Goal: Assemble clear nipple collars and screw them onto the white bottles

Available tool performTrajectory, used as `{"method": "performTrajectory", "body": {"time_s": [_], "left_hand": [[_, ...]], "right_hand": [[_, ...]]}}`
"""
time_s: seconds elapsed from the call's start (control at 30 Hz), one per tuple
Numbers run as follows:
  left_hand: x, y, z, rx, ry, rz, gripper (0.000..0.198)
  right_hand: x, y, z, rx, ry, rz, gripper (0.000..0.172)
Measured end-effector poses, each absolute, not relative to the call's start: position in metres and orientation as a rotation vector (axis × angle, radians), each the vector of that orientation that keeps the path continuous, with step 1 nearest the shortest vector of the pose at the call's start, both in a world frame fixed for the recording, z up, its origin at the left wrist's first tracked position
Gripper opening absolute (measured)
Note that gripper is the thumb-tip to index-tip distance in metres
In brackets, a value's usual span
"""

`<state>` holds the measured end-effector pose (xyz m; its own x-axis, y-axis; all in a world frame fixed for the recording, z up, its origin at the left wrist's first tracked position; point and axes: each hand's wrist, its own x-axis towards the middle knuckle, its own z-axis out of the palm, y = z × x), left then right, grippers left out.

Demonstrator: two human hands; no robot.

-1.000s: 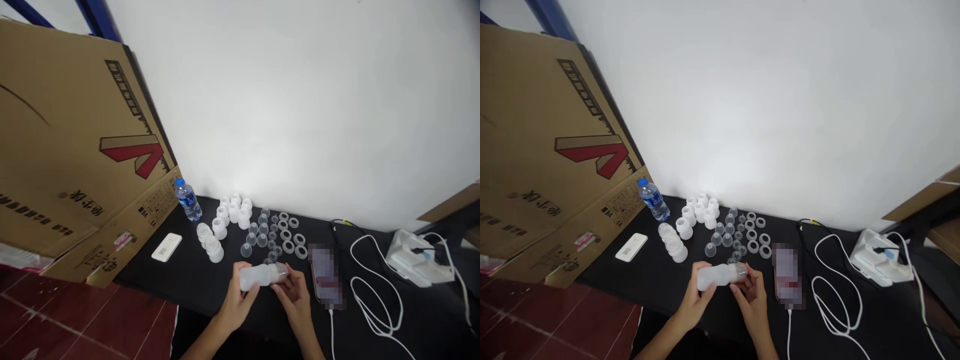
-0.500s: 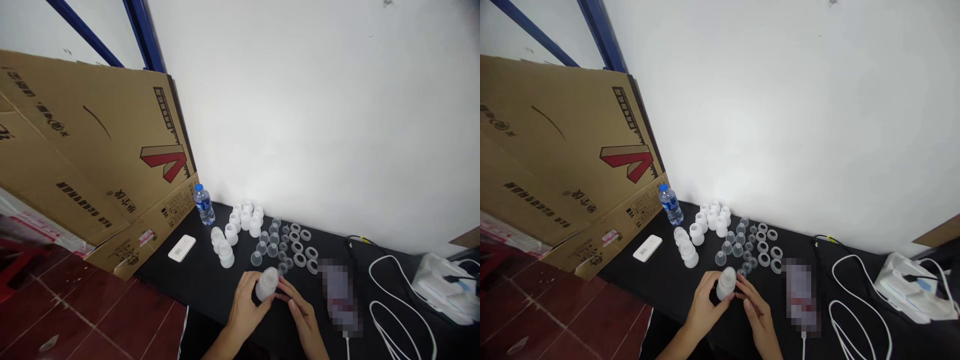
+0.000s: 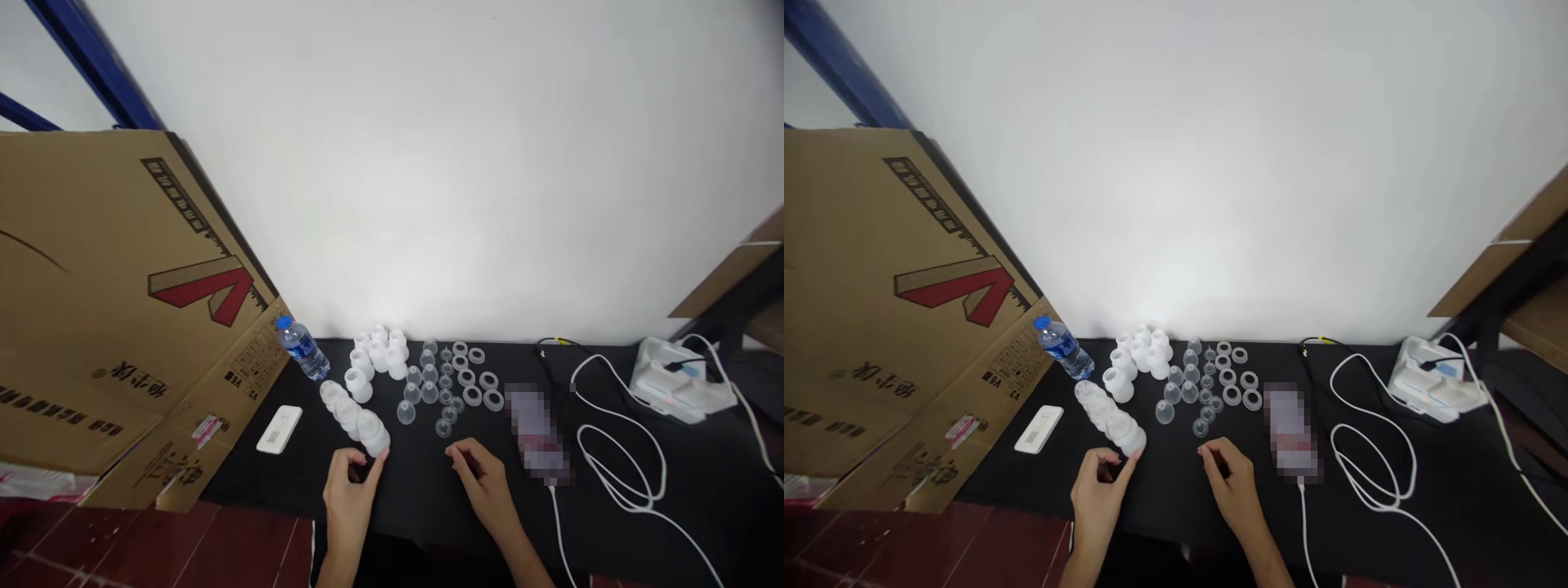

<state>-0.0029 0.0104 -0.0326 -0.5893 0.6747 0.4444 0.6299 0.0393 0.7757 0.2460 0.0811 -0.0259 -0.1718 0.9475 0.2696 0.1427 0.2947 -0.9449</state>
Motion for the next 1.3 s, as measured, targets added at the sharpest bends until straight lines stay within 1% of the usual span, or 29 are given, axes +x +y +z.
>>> {"method": "performTrajectory", "body": {"time_s": [0.17, 0.23, 0.27, 0.33, 0.4, 0.43, 0.5, 0.57, 0.67, 0.7, 0.73, 0.8, 0.87, 0.93, 1.0, 1.07, 1.17, 1.23, 1.3], "left_hand": [[0.008, 0.001, -0.036, 1.589, 2.128, 1.614, 0.038], [0.021, -0.002, -0.037, 1.671, 2.006, 1.588, 0.034], [0.028, -0.004, -0.037, 1.71, 1.937, 1.57, 0.032], [0.044, -0.004, -0.035, 1.764, 1.816, 1.493, 0.023], [0.058, -0.001, -0.03, 1.819, 1.72, 1.383, 0.008], [0.064, 0.003, -0.028, 1.847, 1.688, 1.324, 0.003], [0.075, 0.012, -0.025, 1.896, 1.674, 1.25, 0.023], [0.083, 0.026, -0.023, 1.939, 1.694, 1.183, 0.039], [0.088, 0.049, -0.026, 1.952, 1.756, 1.142, 0.054], [0.088, 0.056, -0.028, 1.957, 1.773, 1.137, 0.055], [0.089, 0.062, -0.029, 1.973, 1.777, 1.135, 0.05], [0.089, 0.071, -0.032, 2.004, 1.774, 1.14, 0.037], [0.088, 0.076, -0.034, 2.002, 1.761, 1.169, 0.027], [0.088, 0.076, -0.036, 1.964, 1.73, 1.221, 0.023], [0.086, 0.074, -0.037, 1.896, 1.67, 1.283, 0.019], [0.081, 0.068, -0.038, 1.801, 1.602, 1.344, 0.016], [0.07, 0.056, -0.042, 1.63, 1.549, 1.427, 0.016], [0.064, 0.047, -0.045, 1.497, 1.568, 1.467, 0.024], [0.061, 0.04, -0.048, 1.389, 1.602, 1.495, 0.031]], "right_hand": [[0.244, 0.082, -0.033, -1.142, -1.513, 0.826, 0.026], [0.243, 0.085, -0.038, -1.175, -1.478, 0.803, 0.026], [0.243, 0.087, -0.041, -1.196, -1.466, 0.793, 0.03], [0.243, 0.093, -0.044, -1.241, -1.483, 0.765, 0.042], [0.243, 0.102, -0.044, -1.292, -1.557, 0.727, 0.056], [0.243, 0.107, -0.043, -1.326, -1.603, 0.706, 0.061], [0.243, 0.117, -0.038, -1.413, -1.678, 0.685, 0.062], [0.244, 0.122, -0.035, -1.513, -1.725, 0.693, 0.057], [0.244, 0.119, -0.035, -1.624, -1.747, 0.636, 0.044], [0.245, 0.115, -0.036, -1.643, -1.743, 0.595, 0.039], [0.245, 0.111, -0.038, -1.651, -1.737, 0.559, 0.036], [0.246, 0.104, -0.041, -1.635, -1.73, 0.517, 0.034], [0.245, 0.105, -0.04, -1.612, -1.744, 0.497, 0.039], [0.244, 0.112, -0.036, -1.64, -1.784, 0.471, 0.047], [0.242, 0.123, -0.029, -1.732, -1.833, 0.45, 0.05], [0.241, 0.133, -0.023, -1.82, -1.858, 0.425, 0.043], [0.245, 0.132, -0.023, -1.805, -1.861, 0.381, 0.022], [0.25, 0.121, -0.027, -1.72, -1.84, 0.387, 0.013], [0.252, 0.105, -0.032, -1.604, -1.785, 0.454, 0.012]]}}
